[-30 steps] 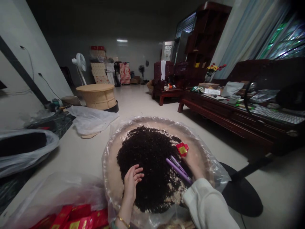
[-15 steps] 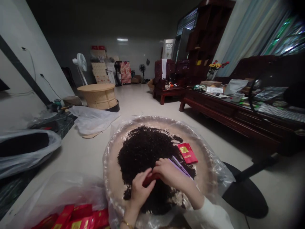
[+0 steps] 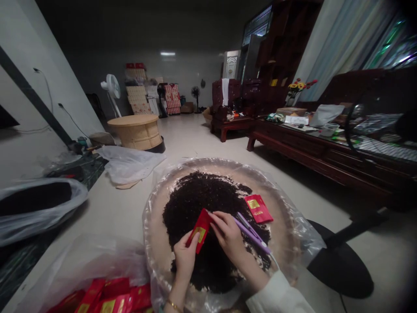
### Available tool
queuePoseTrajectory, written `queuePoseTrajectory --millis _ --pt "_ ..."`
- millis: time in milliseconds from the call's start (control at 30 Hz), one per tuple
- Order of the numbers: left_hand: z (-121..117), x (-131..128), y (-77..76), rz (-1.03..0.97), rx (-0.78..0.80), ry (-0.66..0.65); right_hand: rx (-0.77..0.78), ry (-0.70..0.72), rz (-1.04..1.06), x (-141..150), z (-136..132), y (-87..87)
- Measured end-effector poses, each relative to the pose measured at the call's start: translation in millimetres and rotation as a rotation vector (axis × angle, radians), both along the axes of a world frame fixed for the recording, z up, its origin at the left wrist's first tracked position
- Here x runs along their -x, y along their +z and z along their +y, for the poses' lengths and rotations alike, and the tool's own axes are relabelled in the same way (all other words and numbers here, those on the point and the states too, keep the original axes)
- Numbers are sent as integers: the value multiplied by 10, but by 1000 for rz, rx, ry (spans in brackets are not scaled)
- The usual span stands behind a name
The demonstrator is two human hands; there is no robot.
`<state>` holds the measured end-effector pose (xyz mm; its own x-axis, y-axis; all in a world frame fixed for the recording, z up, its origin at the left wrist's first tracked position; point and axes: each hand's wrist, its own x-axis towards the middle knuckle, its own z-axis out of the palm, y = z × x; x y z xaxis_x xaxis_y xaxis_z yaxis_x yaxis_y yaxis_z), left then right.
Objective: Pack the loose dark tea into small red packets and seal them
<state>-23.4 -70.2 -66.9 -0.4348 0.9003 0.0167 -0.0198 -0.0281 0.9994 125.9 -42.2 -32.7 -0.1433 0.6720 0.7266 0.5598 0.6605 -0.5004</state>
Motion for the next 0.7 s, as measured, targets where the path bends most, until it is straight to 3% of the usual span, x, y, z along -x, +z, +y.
queuePoseTrajectory --millis 200,467,567,700 --pt "-13 -17 7 -20 -10 -24 -51 -169 -89 6 -32 52" --pt "-15 -3 -53 62 -6 -48 -137 26 -250 -22 -4 47" --pt "-9 3 -92 68 -10 -97 -80 28 -210 -29 -13 19" --pt "9 5 -64 -19 2 -115 110 31 -204 -62 -46 31"
